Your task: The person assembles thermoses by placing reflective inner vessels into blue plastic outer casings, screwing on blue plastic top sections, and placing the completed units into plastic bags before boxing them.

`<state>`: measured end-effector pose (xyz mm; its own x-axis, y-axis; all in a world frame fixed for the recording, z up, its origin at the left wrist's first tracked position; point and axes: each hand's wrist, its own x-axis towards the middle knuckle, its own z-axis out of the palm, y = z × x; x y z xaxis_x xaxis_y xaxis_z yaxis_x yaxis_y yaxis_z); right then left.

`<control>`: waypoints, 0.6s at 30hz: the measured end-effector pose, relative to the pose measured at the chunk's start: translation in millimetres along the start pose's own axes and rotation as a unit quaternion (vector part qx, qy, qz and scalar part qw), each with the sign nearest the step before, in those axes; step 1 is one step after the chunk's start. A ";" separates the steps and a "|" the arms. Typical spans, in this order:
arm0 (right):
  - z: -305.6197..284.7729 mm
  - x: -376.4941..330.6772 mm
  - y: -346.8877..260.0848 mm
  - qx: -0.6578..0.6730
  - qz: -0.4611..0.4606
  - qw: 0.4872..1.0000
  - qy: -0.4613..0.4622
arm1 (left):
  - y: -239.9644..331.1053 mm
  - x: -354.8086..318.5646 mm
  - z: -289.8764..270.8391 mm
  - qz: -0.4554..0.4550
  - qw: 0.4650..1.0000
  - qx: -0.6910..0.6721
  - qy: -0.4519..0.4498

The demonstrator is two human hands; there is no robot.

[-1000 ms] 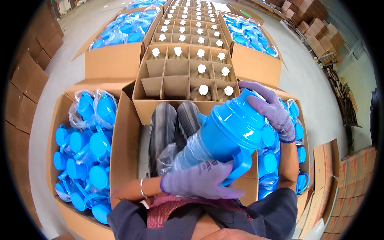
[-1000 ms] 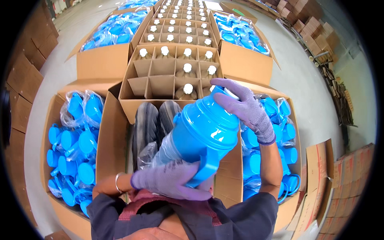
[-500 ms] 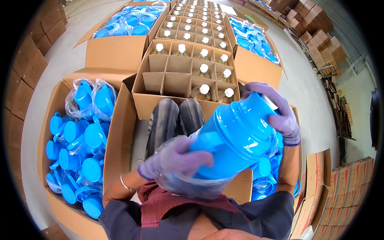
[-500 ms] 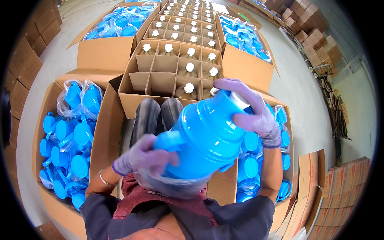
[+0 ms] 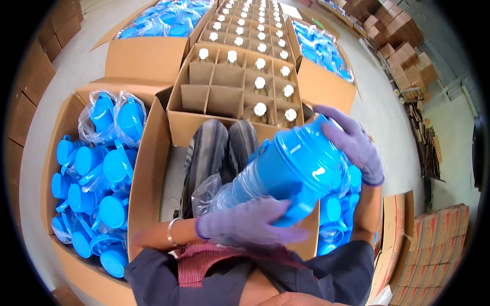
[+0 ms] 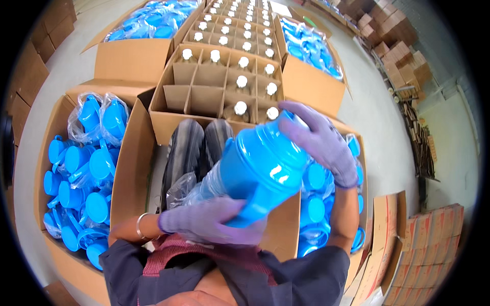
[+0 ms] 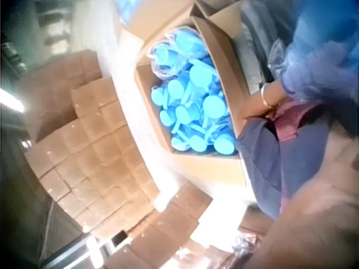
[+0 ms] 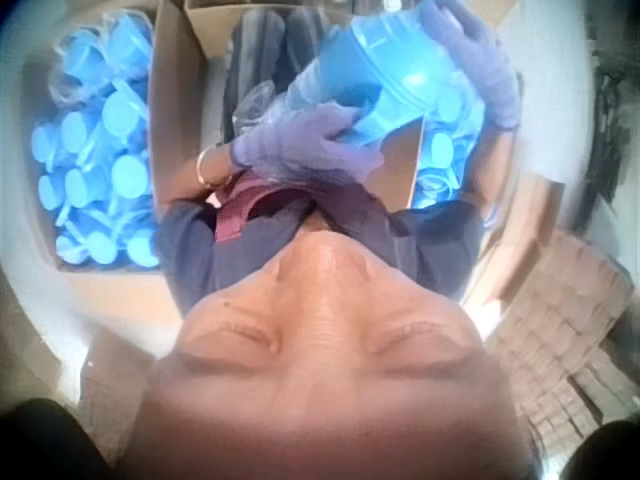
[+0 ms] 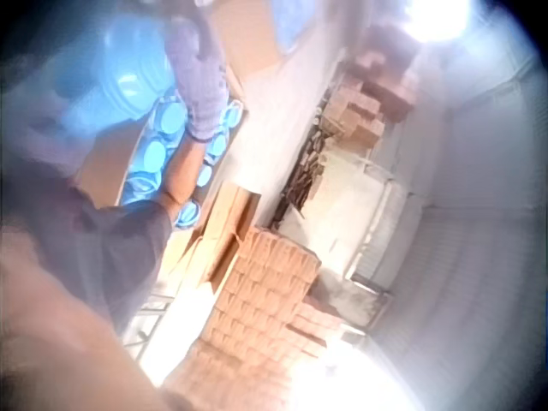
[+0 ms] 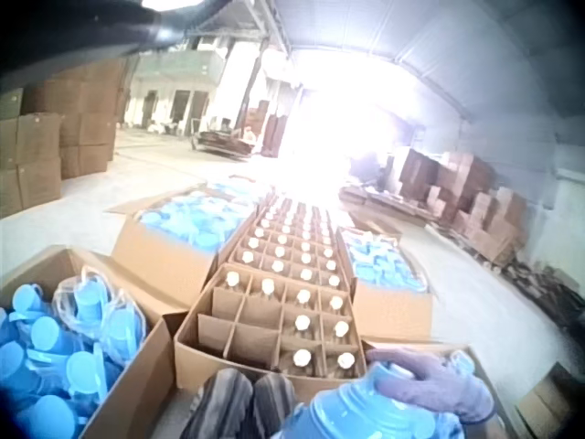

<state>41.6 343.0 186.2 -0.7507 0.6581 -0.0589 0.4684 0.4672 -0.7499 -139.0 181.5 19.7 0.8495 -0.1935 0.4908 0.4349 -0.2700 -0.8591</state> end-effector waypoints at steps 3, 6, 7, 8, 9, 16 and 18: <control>-14.6 -13.9 -0.8 -0.035 -0.170 0.985 -0.006 | -11.9 -35.4 -12.4 0.547 0.488 0.679 -0.029; -5.4 -1.9 9.3 0.010 -0.163 0.987 0.002 | -40.9 5.0 -23.1 0.636 -0.172 0.751 0.036; 8.6 5.7 7.1 -0.005 -0.012 0.999 0.038 | -29.2 33.1 -25.1 0.642 -0.326 0.691 0.063; 12.5 5.5 4.0 -0.057 -0.016 0.998 0.031 | -19.8 48.3 -28.2 0.626 -0.472 0.615 0.086; 12.7 5.8 -3.6 -0.111 -0.030 0.993 0.023 | -13.0 35.3 -24.7 0.627 -0.402 0.666 0.040; -1.6 20.9 -16.1 -0.047 -0.296 0.947 -0.116 | -16.3 -30.5 -57.0 0.661 -0.089 0.745 0.004; 18.0 18.7 -10.1 -0.101 -0.100 0.990 -0.025 | -26.1 0.6 -66.8 0.642 -0.164 0.745 0.083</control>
<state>14.4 340.0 180.8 -0.8575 0.5129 0.0398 0.3885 0.6964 -0.6034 -169.8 125.5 52.1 0.3940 0.9190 0.0117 -0.1630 0.0573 0.9850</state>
